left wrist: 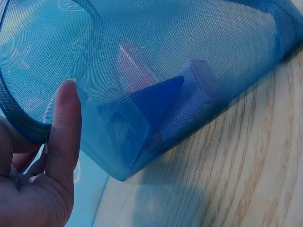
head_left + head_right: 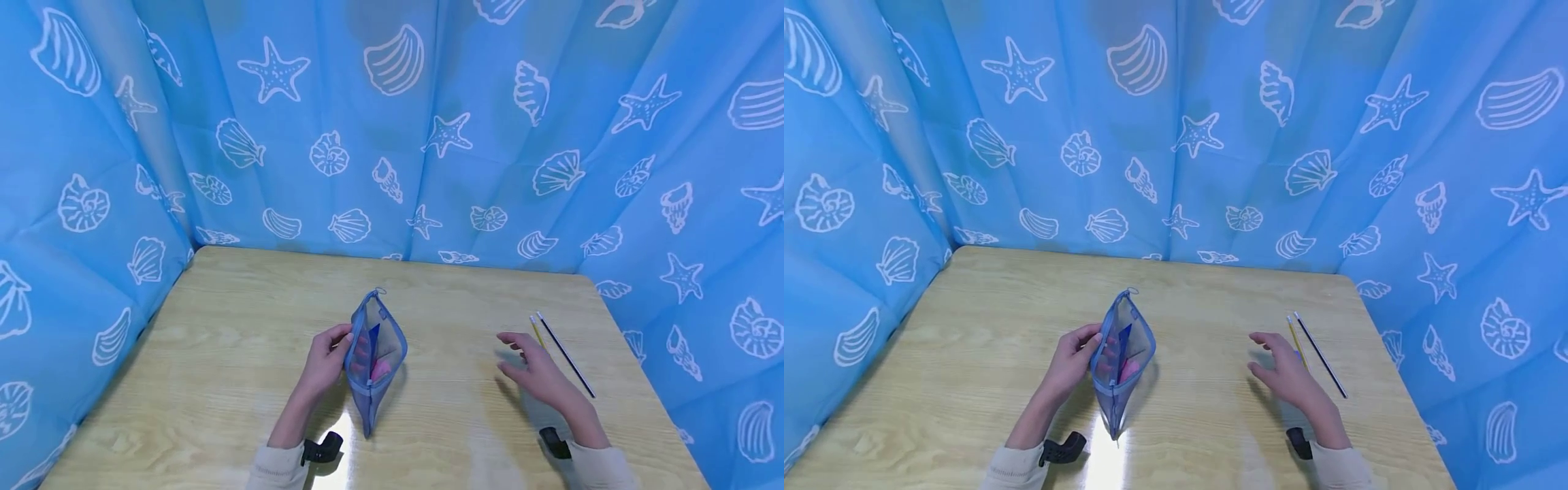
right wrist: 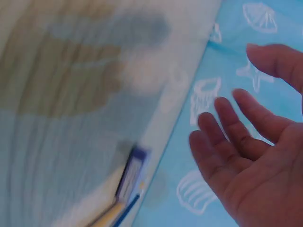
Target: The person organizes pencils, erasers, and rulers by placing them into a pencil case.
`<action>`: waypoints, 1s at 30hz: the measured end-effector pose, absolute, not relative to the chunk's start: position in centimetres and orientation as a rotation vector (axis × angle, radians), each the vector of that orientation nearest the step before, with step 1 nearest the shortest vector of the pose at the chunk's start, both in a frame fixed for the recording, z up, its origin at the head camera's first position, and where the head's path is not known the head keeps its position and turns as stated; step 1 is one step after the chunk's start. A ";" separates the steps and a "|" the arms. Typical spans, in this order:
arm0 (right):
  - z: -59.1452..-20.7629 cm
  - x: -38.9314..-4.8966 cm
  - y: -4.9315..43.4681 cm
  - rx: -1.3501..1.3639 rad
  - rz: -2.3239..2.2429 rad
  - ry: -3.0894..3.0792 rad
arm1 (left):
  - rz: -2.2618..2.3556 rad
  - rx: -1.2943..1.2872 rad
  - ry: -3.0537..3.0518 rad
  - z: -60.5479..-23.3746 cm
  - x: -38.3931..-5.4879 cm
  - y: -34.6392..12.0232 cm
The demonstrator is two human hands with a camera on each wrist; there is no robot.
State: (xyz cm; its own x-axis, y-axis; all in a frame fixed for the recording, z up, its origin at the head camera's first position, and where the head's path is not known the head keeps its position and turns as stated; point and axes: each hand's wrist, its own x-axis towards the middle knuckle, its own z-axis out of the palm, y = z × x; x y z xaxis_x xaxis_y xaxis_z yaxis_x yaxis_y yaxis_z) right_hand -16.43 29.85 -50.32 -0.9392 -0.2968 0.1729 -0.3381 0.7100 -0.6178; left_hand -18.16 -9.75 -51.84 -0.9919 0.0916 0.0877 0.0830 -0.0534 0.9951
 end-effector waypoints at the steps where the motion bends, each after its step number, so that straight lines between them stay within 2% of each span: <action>1: -50.3 -16.3 30.3 0.521 1.044 -2.860 | 2.263 0.195 2.159 -51.9 -18.1 -9.8; 14: -50.6 -16.3 34.0 0.352 0.822 -3.046 | 2.232 0.173 2.183 -51.9 -18.1 -9.9; 30: -51.2 -17.2 35.8 0.254 0.850 -3.123 | 2.247 0.163 2.119 -51.8 -18.5 -9.9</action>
State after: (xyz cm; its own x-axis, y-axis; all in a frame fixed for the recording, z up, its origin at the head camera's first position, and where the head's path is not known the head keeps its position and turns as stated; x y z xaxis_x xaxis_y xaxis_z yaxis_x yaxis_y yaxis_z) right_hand -17.20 35.84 -51.16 -0.9823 -0.1774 -0.0603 -0.1223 0.8511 -0.5106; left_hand -18.54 -9.92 -51.80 -0.9932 0.1080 0.0431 0.0367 -0.0607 0.9975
